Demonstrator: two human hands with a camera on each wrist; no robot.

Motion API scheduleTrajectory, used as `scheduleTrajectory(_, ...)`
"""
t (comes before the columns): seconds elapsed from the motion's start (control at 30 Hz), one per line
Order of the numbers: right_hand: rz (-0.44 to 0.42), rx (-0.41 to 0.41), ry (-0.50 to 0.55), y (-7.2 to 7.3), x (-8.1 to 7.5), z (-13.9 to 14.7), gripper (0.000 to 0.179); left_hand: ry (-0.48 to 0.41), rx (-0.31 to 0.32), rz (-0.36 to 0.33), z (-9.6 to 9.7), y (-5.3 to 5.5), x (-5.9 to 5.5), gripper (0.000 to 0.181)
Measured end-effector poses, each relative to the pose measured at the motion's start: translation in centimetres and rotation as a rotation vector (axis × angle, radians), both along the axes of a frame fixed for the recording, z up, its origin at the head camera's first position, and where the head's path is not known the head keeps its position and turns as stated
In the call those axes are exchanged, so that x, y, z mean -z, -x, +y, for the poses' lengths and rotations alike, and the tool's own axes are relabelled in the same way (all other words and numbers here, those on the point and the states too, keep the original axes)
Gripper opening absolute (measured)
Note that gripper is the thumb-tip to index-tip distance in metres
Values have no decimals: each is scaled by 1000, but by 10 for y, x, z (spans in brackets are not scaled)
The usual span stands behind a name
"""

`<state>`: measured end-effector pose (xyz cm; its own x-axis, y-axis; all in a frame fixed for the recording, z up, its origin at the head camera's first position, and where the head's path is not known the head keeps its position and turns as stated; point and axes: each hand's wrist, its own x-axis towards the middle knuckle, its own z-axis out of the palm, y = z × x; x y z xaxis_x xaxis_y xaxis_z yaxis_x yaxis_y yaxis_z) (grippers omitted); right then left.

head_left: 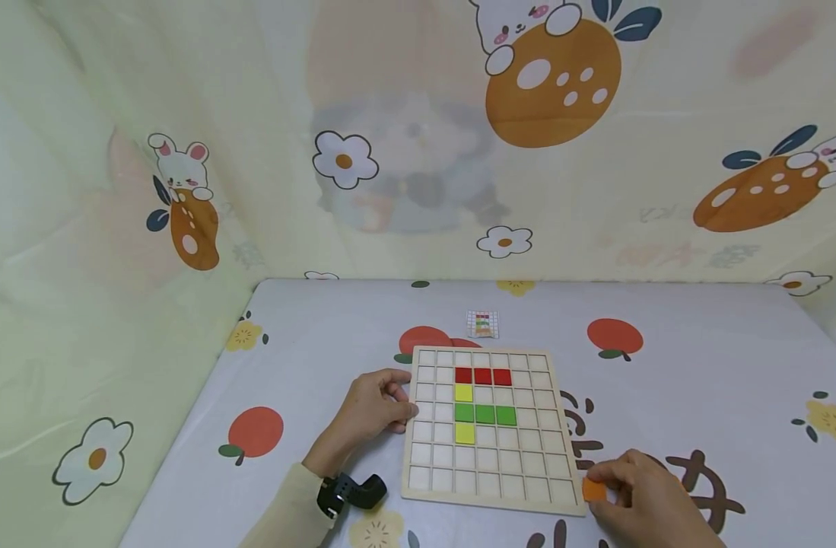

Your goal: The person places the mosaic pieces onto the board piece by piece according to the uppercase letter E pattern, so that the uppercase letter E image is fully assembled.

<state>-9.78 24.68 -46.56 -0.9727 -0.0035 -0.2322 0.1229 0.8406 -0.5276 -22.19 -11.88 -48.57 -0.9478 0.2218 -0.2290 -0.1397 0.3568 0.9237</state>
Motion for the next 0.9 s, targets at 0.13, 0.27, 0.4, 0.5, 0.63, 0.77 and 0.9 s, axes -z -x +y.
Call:
scheduleTrajectory(0.13, -29, 47, 45, 0, 1, -1, 26, -2, 3, 2, 0, -1, 0, 52)
scheduleTrajectory(0.27, -66, 102, 87, -2, 1, -2, 24, 0, 1, 2, 0, -1, 0, 52)
scheduleTrajectory(0.4, -64, 138, 145, -5, 1, -1, 22, 2, 0, 4, 0, -1, 0, 53)
scheduleTrajectory(0.5, -72, 171, 254, -6, 1, -1, 23, 2, -1, 4, 0, -1, 0, 53)
scheduleTrajectory(0.63, -87, 195, 310, -5, 3, -5, 28, 2, -1, 4, 0, -1, 0, 53)
scheduleTrajectory(0.77, -77, 190, 232, -4, 5, -7, 35, 5, 1, 5, 1, 0, 0, 52)
scheduleTrajectory(0.9, -75, 166, 178, -4, 5, -9, 39, 7, 1, 6, 0, 0, 1, 52)
